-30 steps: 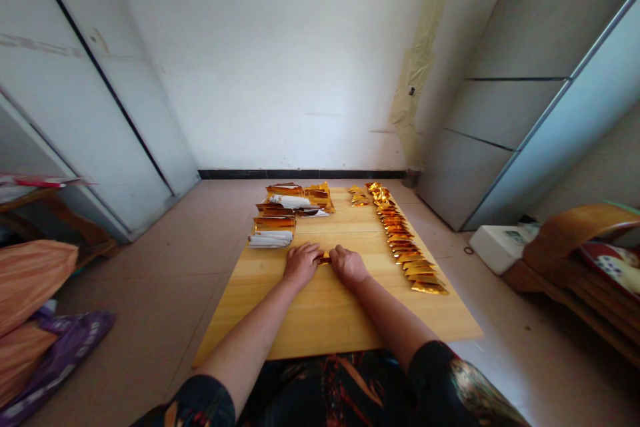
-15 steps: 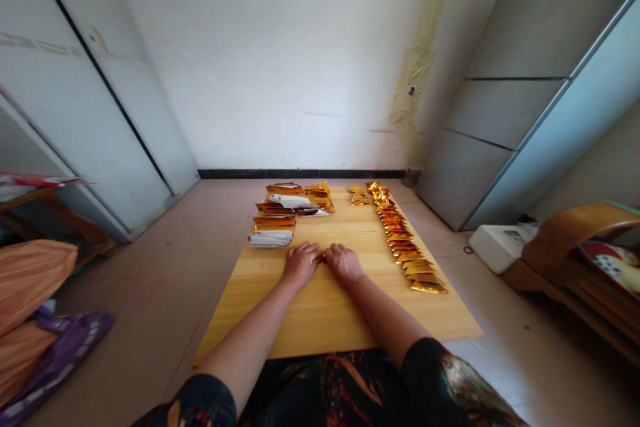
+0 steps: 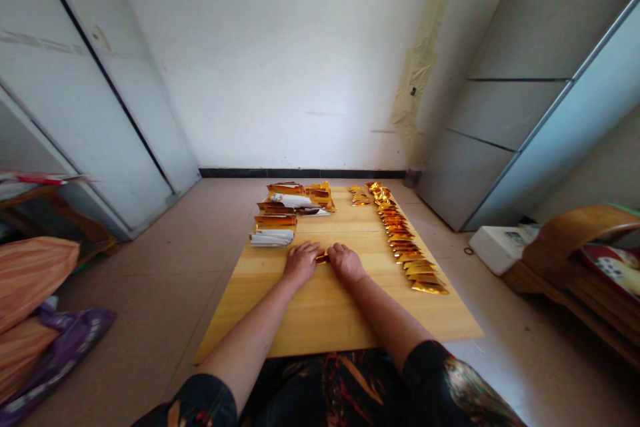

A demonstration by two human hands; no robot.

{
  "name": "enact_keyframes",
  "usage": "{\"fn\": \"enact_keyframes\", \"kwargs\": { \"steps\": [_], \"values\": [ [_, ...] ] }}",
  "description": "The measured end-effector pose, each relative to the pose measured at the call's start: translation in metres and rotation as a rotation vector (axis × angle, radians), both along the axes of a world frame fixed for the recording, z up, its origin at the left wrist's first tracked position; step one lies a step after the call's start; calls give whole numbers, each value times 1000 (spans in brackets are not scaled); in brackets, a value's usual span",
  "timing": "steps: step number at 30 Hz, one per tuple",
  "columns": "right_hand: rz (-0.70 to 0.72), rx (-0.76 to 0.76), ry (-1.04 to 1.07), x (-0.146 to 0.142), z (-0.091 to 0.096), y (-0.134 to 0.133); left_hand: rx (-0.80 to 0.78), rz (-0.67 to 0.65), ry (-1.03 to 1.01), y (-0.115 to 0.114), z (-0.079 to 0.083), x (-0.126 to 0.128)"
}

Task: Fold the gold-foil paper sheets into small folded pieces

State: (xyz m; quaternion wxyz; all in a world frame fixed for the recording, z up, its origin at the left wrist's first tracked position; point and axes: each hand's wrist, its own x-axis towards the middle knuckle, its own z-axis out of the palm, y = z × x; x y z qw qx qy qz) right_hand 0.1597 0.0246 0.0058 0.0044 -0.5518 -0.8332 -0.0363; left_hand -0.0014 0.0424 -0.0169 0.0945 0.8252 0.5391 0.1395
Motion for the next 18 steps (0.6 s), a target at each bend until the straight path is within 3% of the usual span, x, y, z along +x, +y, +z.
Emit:
{"fn": "enact_keyframes", "kwargs": {
  "steps": [8,18],
  "values": [
    [-42,16,24,5,-1,1,12,-10,-10,0,-2,0],
    [28,87,96,14,-1,-3,35,-13,-70,-2,-3,0]
  ]
}}
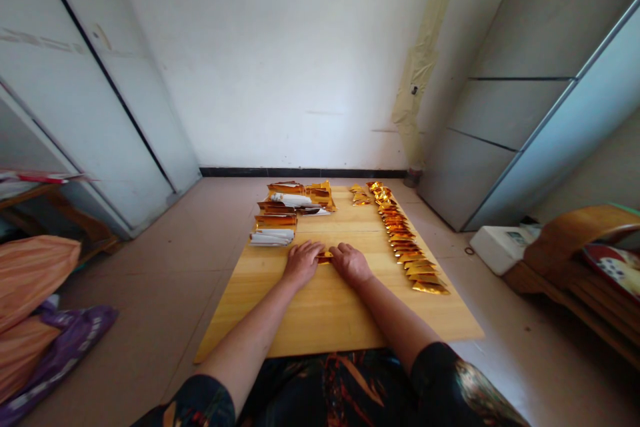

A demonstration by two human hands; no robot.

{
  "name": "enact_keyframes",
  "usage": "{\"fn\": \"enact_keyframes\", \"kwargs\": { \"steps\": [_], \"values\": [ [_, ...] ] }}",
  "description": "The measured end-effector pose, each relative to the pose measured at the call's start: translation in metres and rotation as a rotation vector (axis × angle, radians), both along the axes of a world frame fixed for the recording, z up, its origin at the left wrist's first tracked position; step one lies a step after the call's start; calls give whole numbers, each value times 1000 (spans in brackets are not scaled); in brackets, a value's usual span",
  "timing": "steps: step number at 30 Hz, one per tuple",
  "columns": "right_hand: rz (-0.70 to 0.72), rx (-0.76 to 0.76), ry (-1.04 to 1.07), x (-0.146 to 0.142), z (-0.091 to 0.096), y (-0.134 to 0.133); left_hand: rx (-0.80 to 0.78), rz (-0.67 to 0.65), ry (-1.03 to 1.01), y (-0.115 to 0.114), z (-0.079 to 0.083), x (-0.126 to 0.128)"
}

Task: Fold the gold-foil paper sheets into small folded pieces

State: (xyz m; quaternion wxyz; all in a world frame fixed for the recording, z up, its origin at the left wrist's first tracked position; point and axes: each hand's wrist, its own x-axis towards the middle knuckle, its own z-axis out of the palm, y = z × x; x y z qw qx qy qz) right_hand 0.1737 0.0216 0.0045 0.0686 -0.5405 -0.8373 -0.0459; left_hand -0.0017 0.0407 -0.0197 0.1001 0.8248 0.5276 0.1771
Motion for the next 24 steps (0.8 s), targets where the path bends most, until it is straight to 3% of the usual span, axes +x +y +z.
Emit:
{"fn": "enact_keyframes", "kwargs": {
  "steps": [11,18,24],
  "values": [
    [71,86,118,9,-13,1,-28,-15,42,-3,6,0],
    [47,92,181,11,-12,1,-68,-43,84,-8,16,-1],
    [63,90,232,13,-12,0,-65,-54,99,-8,15,-2]
  ]
}}
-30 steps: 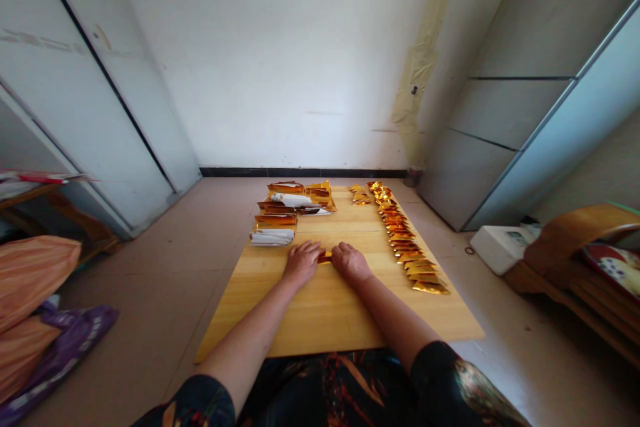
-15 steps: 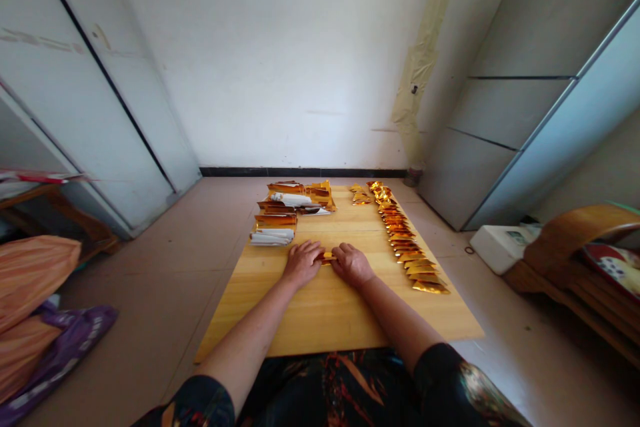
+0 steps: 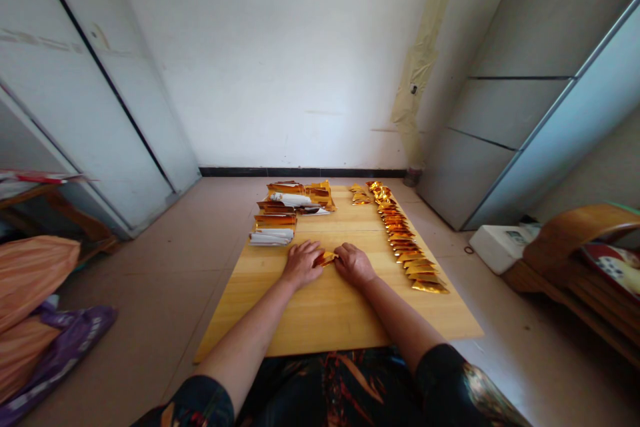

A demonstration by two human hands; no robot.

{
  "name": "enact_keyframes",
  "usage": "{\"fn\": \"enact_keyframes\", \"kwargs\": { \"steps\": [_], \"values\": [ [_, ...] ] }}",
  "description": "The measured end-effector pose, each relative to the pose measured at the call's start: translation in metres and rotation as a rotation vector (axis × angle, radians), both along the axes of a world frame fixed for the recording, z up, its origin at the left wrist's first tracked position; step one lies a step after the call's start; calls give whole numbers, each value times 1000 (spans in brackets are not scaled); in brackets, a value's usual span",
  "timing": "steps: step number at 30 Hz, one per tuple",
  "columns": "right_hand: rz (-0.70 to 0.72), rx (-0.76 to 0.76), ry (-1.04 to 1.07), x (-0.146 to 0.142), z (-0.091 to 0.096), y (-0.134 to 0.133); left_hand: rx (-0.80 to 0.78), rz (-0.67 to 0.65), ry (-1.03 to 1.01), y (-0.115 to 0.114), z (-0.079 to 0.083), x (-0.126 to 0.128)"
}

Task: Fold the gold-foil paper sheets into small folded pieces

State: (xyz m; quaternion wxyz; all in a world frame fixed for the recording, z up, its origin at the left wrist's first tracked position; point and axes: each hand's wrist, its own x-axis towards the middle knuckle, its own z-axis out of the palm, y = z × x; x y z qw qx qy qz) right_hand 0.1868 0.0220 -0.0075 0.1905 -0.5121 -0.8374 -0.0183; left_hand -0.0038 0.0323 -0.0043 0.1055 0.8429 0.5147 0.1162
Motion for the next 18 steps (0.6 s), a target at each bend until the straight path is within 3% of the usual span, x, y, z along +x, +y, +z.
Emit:
{"fn": "enact_keyframes", "kwargs": {
  "steps": [12,18],
  "values": [
    [13,34,-27,3,0,-1,49,0,-59,2,-7,0],
    [-70,38,-108,6,1,2,49,27,-137,1,-5,-2]
  ]
}}
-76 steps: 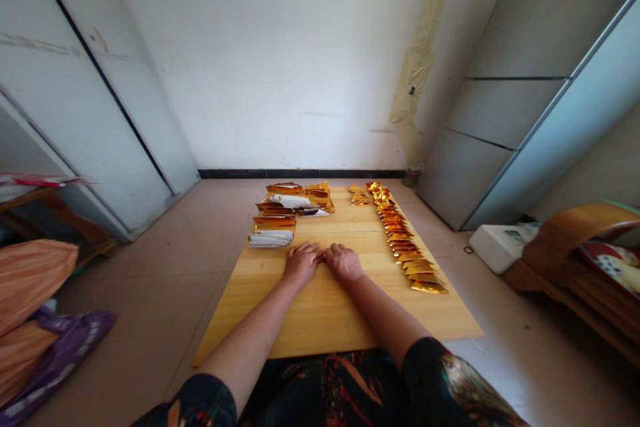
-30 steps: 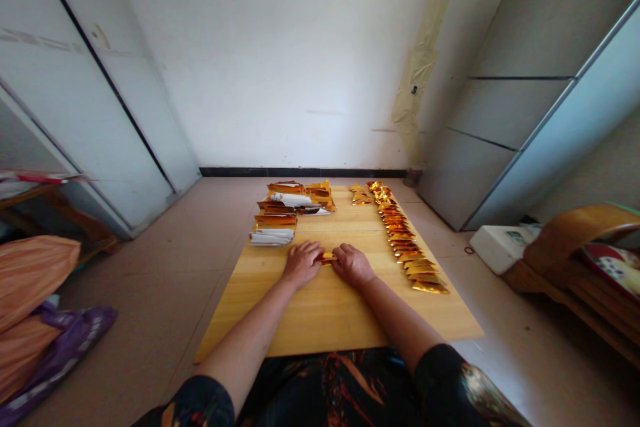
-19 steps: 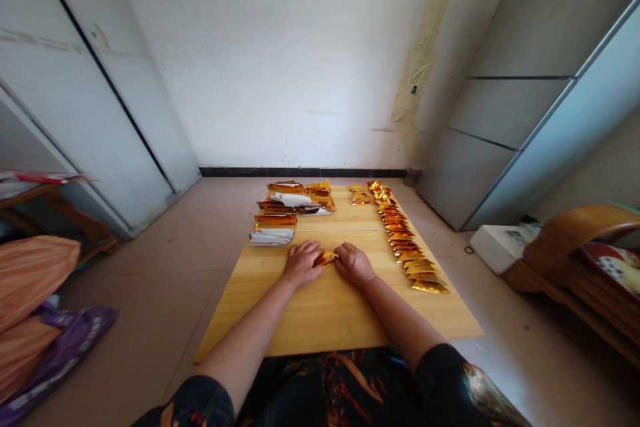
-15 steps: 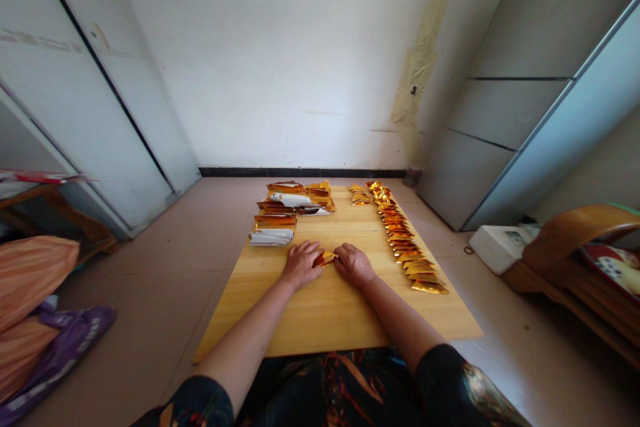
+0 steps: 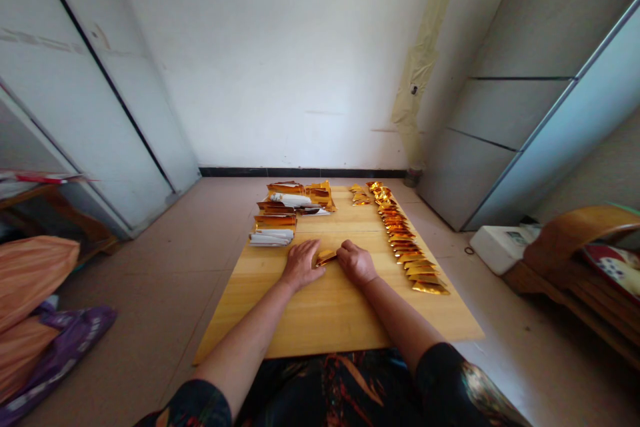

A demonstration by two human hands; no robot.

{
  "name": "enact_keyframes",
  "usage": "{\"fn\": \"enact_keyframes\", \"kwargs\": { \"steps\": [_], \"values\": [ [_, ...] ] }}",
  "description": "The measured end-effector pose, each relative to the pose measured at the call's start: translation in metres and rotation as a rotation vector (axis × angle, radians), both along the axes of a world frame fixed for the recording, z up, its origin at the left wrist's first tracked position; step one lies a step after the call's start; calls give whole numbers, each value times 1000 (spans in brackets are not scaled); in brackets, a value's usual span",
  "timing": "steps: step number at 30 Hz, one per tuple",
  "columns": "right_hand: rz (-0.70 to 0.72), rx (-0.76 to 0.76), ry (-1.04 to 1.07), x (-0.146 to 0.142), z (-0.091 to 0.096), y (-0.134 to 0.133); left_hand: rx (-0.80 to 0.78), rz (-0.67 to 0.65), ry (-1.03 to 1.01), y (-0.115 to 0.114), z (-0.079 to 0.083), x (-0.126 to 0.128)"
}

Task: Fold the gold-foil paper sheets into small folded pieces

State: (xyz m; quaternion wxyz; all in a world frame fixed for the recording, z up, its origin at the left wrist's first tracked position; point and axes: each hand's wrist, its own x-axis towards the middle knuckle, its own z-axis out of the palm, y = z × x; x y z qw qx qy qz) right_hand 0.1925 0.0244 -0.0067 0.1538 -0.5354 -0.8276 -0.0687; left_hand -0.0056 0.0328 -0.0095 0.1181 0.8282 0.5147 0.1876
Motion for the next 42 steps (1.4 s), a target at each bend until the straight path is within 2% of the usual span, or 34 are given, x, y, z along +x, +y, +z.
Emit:
{"fn": "enact_keyframes", "kwargs": {
  "steps": [6,16,21,27,35,42],
  "values": [
    [-94,51,-64,19,11,23,38,-14,-84,-1,-4,-4],
    [-316,86,-130,62,24,79,69,-29,-150,-1,-18,-11],
    [-385,40,-161,78,24,111,76,-27,-148,-4,-21,-12],
    [-389,-40,-215,91,21,141,70,-38,-144,-8,-25,-15],
    [-423,-101,-250,105,17,159,46,-64,-134,-12,-23,-16],
    [-440,-99,-279,101,18,165,48,-72,-101,-13,-24,-17]
  ]
}}
